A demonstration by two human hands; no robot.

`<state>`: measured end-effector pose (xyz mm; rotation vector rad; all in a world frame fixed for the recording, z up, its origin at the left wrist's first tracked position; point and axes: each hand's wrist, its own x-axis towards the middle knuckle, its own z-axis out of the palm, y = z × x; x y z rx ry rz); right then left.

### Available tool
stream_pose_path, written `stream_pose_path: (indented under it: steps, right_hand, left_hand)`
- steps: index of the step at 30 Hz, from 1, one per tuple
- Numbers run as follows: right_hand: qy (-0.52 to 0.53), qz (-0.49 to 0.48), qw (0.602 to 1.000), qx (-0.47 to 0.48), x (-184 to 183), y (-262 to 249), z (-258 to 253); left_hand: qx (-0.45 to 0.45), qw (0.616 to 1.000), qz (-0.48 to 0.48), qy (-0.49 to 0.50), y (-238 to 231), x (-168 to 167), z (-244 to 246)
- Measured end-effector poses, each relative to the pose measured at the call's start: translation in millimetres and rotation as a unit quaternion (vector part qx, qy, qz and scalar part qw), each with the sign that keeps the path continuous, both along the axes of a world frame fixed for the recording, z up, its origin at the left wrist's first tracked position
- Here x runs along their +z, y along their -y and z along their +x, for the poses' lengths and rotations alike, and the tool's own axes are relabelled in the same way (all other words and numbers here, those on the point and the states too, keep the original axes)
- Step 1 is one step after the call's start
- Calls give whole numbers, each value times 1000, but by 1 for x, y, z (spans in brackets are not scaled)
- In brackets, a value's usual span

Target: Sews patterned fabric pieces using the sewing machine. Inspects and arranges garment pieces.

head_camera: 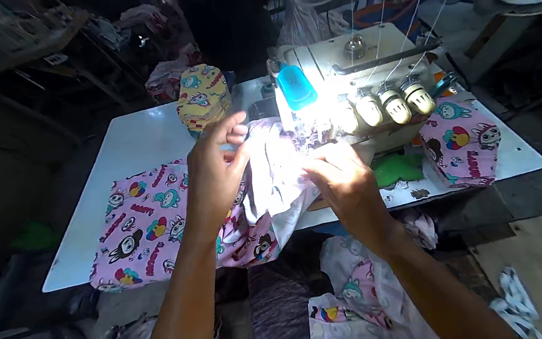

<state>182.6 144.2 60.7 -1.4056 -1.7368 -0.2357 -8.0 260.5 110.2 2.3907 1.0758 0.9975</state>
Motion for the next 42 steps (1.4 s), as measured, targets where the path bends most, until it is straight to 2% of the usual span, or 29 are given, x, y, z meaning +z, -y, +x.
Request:
stream_pose_path:
  steps: [6,8,10,15,17,19,22,25,27,30,36,39,42]
  right_hand:
    - [79,-45,993,81,9,-24,-3]
    - [22,-55,992,109,13,-15,-5]
    - [-81,-90,983,137,21,3,-8]
    - [-233,-95,958,138,12,35,-16]
    - [-268,-78,951,131,5,37,-20]
    - [-266,-59,956,106,-1,35,-25]
    - [-169,-32,985,1,-7,30,-29]
    - [-93,-9,991,-99,-12,24,-27]
    - [-88,-11,988,-122,-12,22,-25]
    - [-137,-5,986,-98,-16,20,-27]
    - [-251,-2,967,-38,-19,16,-42]
    - [-274,3,961,-39,-17,18,-46]
    - [-275,2,961,-38,-18,19,-48]
  left_hand:
    - [40,994,-64,77,53,-13,-57]
    - [35,986,-110,120,60,-17,-62]
    - [-2,972,-166,164,63,-18,-56]
    - [-71,913,-344,208,61,-13,-8]
    - [-65,915,-351,188,54,-15,9]
    - [-58,938,-312,141,48,-16,19]
    - [-32,972,-224,57,42,-16,24]
    - [-34,984,-177,13,41,-9,24]
    - [-33,984,-174,-11,39,-1,20]
    - [-37,982,-180,-30,29,10,13]
    - [38,968,-234,-89,-12,17,38]
    - [34,956,-267,-120,-26,13,48]
    - [12,946,-307,-107,-32,10,57]
